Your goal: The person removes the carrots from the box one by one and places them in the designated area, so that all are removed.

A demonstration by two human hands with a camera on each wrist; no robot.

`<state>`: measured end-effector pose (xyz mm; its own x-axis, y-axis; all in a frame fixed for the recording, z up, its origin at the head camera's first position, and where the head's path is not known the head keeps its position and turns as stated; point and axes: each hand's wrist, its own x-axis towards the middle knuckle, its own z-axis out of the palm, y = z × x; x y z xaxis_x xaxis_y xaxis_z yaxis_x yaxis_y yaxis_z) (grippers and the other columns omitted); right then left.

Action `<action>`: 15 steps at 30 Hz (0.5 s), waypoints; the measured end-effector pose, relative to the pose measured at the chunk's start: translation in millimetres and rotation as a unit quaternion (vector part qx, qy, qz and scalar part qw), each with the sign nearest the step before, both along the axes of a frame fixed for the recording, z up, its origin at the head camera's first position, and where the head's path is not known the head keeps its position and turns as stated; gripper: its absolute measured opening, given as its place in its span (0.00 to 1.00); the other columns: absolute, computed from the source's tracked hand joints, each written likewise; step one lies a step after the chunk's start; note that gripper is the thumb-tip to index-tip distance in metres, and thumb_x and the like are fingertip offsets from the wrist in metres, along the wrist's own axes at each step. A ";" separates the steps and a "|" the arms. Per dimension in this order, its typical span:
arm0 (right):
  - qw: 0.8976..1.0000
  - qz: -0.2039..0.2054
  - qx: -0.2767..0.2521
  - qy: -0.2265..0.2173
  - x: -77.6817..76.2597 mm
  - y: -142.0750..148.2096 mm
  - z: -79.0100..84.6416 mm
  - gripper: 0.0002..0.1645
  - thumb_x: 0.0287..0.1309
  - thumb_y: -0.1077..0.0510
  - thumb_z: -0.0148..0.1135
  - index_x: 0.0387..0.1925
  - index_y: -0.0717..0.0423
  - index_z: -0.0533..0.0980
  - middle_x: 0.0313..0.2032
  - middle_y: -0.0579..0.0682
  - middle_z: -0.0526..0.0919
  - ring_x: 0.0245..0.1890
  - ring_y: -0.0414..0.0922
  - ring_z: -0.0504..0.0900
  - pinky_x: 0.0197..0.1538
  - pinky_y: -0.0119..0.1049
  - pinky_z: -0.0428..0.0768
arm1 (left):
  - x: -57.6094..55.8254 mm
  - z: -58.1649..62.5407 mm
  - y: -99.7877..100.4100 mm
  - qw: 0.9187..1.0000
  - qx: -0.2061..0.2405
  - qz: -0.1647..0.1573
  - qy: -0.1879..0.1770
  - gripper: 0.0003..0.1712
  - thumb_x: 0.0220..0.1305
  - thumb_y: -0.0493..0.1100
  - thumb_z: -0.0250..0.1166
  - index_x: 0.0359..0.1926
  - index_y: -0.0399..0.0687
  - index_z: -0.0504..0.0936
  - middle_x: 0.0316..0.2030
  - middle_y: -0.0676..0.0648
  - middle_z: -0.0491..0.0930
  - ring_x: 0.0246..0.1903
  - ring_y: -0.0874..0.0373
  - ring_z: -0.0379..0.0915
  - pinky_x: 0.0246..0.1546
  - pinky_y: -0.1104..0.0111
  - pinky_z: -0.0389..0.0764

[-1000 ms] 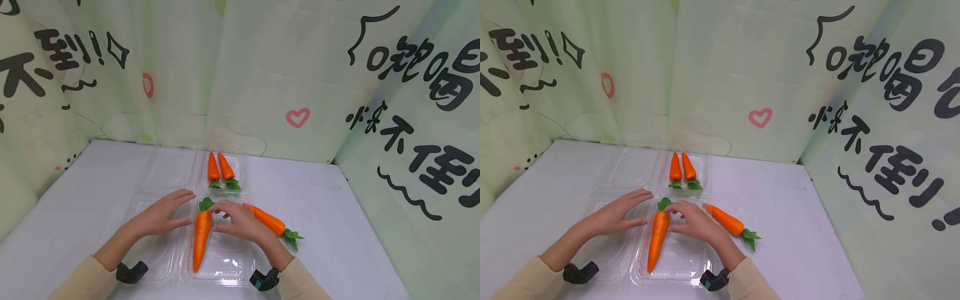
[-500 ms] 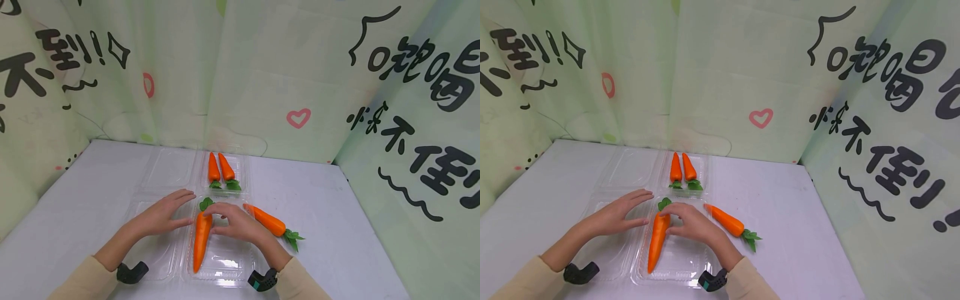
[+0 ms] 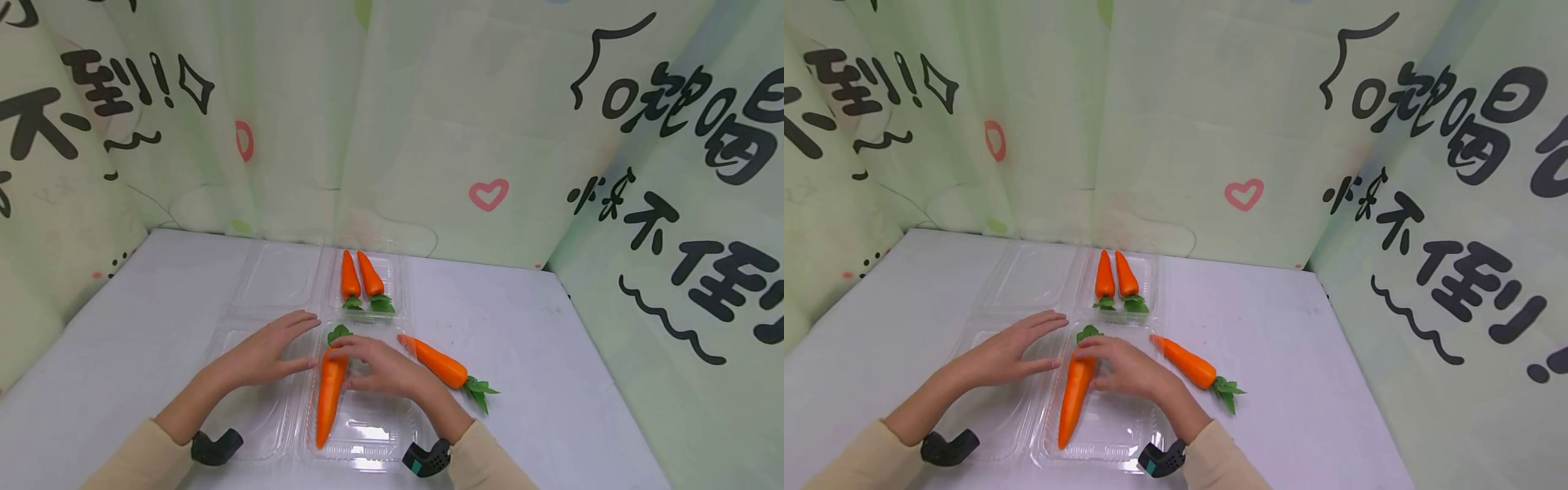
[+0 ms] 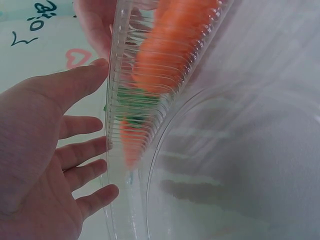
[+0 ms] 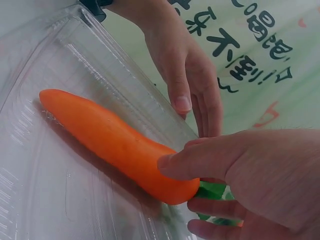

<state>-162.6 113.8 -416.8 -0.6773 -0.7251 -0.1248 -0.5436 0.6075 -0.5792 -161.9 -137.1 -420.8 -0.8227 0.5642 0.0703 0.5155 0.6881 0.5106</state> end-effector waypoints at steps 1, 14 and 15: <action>1.000 -0.002 0.003 -0.001 0.3 0.0 0.1 0.30 0.58 0.57 0.66 0.63 0.42 0.73 0.64 0.41 0.72 0.65 0.42 0.70 0.67 0.39 0.72 | 0.1 0.0 0.0 1.000 0.000 0.001 0.000 0.39 0.60 0.56 0.67 0.68 0.43 0.68 0.67 0.41 0.66 0.67 0.41 0.62 0.64 0.46 0.70; 0.999 -0.012 0.037 -0.003 2.3 0.1 -0.4 0.29 0.56 0.59 0.68 0.60 0.43 0.75 0.60 0.42 0.75 0.59 0.41 0.73 0.64 0.35 0.75 | -0.3 -1.2 -0.1 1.000 -0.004 0.004 0.003 0.40 0.59 0.57 0.67 0.68 0.44 0.68 0.67 0.41 0.67 0.67 0.42 0.63 0.64 0.46 0.70; 0.999 -0.011 0.040 -0.003 2.5 -0.1 -0.1 0.29 0.56 0.59 0.68 0.60 0.43 0.75 0.60 0.42 0.76 0.60 0.41 0.73 0.64 0.36 0.74 | -0.4 -1.4 -0.1 1.000 -0.004 0.003 0.004 0.40 0.59 0.57 0.67 0.68 0.44 0.68 0.67 0.41 0.67 0.67 0.42 0.63 0.64 0.46 0.70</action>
<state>-160.1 113.6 -416.9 -0.6922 -0.6973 -0.1862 -0.5262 0.6642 -0.5311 -162.3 -137.2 -422.1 -0.8252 0.5601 0.0731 0.5159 0.6946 0.5013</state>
